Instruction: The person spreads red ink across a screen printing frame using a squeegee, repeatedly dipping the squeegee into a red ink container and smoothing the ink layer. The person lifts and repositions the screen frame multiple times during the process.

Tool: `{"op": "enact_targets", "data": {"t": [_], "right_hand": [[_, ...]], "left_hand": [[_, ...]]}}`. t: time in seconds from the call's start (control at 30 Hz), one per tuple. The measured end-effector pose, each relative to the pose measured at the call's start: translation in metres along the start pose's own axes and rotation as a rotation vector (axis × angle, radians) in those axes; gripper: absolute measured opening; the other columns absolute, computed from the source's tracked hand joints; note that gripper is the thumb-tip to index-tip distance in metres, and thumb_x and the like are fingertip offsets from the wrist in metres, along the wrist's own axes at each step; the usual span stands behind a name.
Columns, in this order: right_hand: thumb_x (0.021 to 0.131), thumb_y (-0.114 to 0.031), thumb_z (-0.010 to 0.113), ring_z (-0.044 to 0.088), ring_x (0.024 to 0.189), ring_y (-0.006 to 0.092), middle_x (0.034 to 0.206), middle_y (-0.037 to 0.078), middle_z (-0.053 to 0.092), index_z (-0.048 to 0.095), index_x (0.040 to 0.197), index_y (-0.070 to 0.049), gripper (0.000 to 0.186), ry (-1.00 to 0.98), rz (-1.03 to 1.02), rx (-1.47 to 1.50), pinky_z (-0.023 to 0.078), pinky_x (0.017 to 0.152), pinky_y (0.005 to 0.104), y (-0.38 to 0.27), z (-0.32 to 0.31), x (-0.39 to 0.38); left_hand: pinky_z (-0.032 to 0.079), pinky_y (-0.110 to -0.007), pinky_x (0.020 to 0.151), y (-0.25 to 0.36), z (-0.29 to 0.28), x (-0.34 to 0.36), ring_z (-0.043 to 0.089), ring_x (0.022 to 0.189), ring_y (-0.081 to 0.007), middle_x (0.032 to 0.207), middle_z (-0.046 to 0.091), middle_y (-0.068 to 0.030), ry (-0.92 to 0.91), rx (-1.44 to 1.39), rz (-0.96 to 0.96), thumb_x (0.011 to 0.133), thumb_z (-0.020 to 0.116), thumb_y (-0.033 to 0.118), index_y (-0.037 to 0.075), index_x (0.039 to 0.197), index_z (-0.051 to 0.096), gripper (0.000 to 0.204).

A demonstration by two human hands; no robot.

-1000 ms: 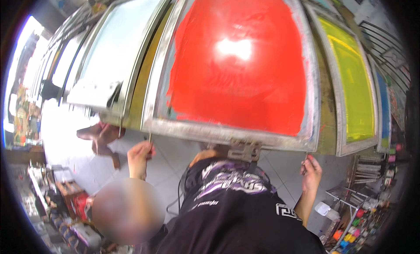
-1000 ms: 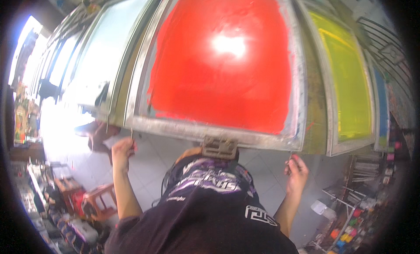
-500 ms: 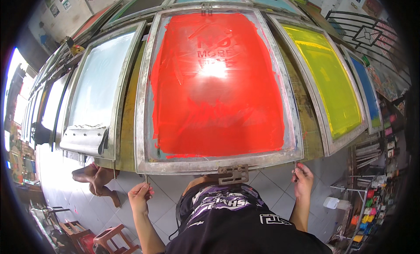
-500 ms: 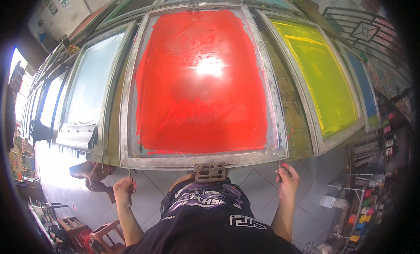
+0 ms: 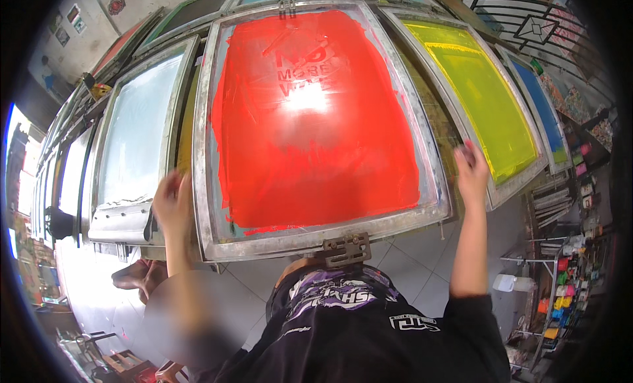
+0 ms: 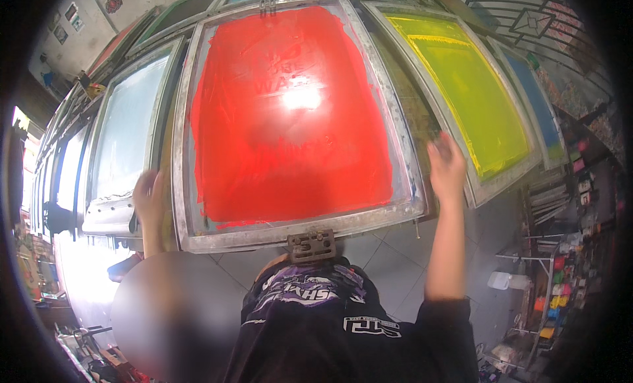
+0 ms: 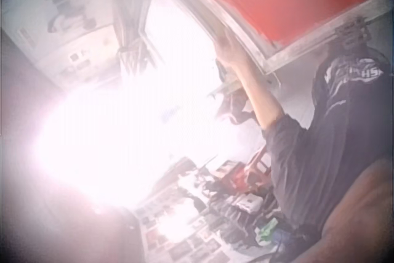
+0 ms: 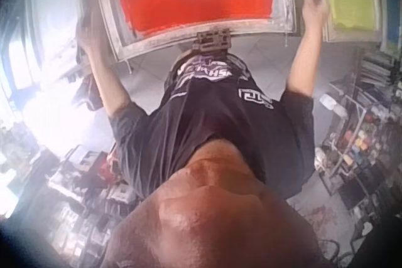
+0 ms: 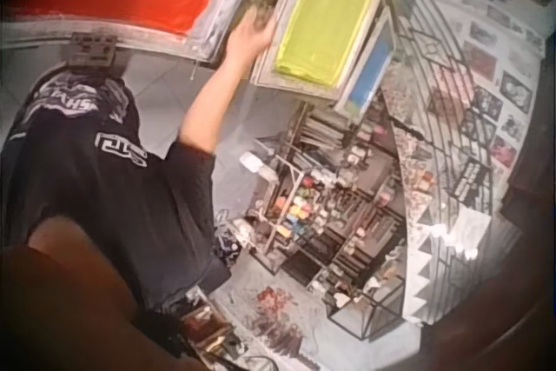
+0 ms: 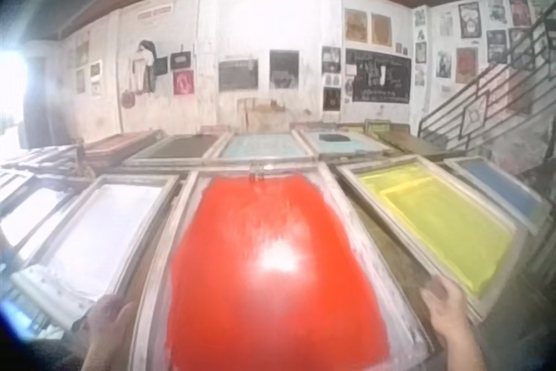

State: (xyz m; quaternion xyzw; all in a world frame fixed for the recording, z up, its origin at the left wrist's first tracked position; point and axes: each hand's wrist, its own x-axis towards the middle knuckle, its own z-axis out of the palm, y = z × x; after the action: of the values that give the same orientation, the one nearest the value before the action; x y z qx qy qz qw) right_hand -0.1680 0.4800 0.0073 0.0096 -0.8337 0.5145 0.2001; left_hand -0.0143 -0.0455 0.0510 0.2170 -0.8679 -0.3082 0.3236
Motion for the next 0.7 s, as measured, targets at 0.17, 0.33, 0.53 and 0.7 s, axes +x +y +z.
{"op": "enact_targets", "data": {"t": [0.17,0.33,0.53,0.7], "right_hand": [[0.080,-0.024,0.067,0.058,0.099,0.0224,0.111,0.018,0.058,0.047,0.122,0.007,0.056,-0.193,0.174,-0.070,0.044,0.084,0.0306,-0.008,0.053,0.063],[0.077,-0.023,0.068,0.058,0.098,0.0232,0.109,0.019,0.060,0.048,0.123,0.006,0.058,-0.150,0.299,0.107,0.044,0.084,0.0313,0.016,0.076,0.079],[0.075,-0.021,0.069,0.061,0.089,0.0212,0.101,0.018,0.063,0.055,0.116,0.006,0.052,-0.127,0.380,0.040,0.046,0.078,0.0303,0.011,0.085,0.074],[0.073,-0.017,0.071,0.062,0.080,0.0181,0.092,0.017,0.066,0.059,0.109,0.009,0.046,-0.101,0.341,0.038,0.047,0.072,0.0291,-0.014,0.087,0.068]], "left_hand": [[0.047,-0.028,0.074,-0.026,0.070,0.087,0.059,0.086,-0.0181,0.095,0.062,-0.0146,-0.124,0.035,-0.208,0.077,0.071,0.031,-0.005,0.118,0.052,0.057],[0.046,-0.020,0.066,-0.051,0.083,0.110,0.057,0.074,-0.0095,0.082,0.056,-0.0044,-0.153,-0.388,-0.256,0.072,0.077,0.016,-0.010,0.118,0.049,0.059],[0.047,-0.023,0.070,-0.053,0.094,0.110,0.058,0.077,-0.0099,0.092,0.061,-0.0045,-0.272,-0.531,-0.296,0.073,0.071,0.004,-0.006,0.118,0.052,0.050],[0.048,-0.024,0.074,-0.059,0.093,0.109,0.060,0.082,-0.0100,0.100,0.064,-0.0062,-0.324,-0.549,-0.260,0.072,0.061,-0.005,-0.004,0.121,0.052,0.051]]}}
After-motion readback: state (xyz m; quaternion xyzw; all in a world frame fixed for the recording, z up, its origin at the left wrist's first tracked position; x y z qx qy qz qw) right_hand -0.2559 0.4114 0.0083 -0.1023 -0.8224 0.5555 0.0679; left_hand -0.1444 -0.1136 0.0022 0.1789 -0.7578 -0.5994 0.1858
